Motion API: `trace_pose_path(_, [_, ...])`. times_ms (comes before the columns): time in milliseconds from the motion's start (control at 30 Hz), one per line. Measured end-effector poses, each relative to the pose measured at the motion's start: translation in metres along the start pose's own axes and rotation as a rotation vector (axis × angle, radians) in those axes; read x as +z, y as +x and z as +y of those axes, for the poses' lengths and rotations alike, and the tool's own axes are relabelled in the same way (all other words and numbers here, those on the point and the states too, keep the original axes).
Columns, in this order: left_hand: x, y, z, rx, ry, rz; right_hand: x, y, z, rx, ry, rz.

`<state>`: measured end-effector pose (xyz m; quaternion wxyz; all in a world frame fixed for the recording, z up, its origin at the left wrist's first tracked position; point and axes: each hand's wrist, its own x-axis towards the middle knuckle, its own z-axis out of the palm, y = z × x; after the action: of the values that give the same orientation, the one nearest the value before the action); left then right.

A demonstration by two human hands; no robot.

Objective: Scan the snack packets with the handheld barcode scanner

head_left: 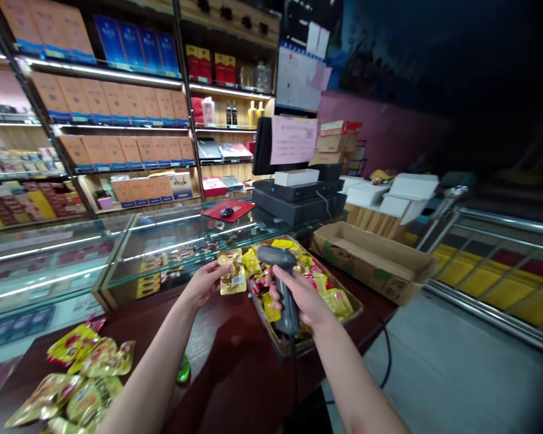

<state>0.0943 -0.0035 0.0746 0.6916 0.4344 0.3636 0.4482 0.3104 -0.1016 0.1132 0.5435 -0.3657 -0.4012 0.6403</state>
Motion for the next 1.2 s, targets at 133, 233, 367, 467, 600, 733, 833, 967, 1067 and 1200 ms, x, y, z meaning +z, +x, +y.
trace_pose_path(133, [0.037, 0.019, 0.004, 0.007, 0.039, -0.097, -0.036, -0.003, -0.021, -0.033, 0.064, -0.013])
trace_pose_path(233, [0.061, 0.031, 0.002, 0.002, 0.054, -0.144, -0.061, -0.008, -0.031, -0.036, 0.087, 0.028])
trace_pose_path(367, [0.090, 0.048, -0.003, -0.008, 0.099, -0.198, -0.085, -0.012, -0.041, -0.042, 0.096, 0.078])
trace_pose_path(467, [0.111, 0.062, -0.006, -0.019, 0.167, -0.199, -0.101, -0.010, -0.047, -0.063, 0.107, 0.089])
trace_pose_path(600, [0.133, 0.083, -0.004, 0.021, 0.263, -0.220, -0.120, -0.004, -0.056, -0.095, 0.162, 0.107])
trace_pose_path(733, [0.141, 0.103, 0.003, 0.150, 0.415, -0.170, -0.132, 0.001, -0.060, -0.119, 0.209, 0.142])
trace_pose_path(833, [0.140, 0.108, 0.008, 0.224, 0.466, -0.102, -0.135, 0.001, -0.059, -0.116, 0.196, 0.148])
trace_pose_path(967, [0.135, 0.095, 0.012, 0.207, 0.451, -0.103, -0.130, -0.003, -0.056, -0.101, 0.172, 0.141])
trace_pose_path(1067, [0.127, 0.074, 0.013, 0.193, 0.440, -0.089, -0.118, -0.006, -0.052, -0.063, 0.143, 0.126])
trace_pose_path(1200, [0.094, 0.039, 0.011, 0.195, 0.428, -0.062, -0.090, -0.005, -0.037, 0.005, 0.108, 0.056])
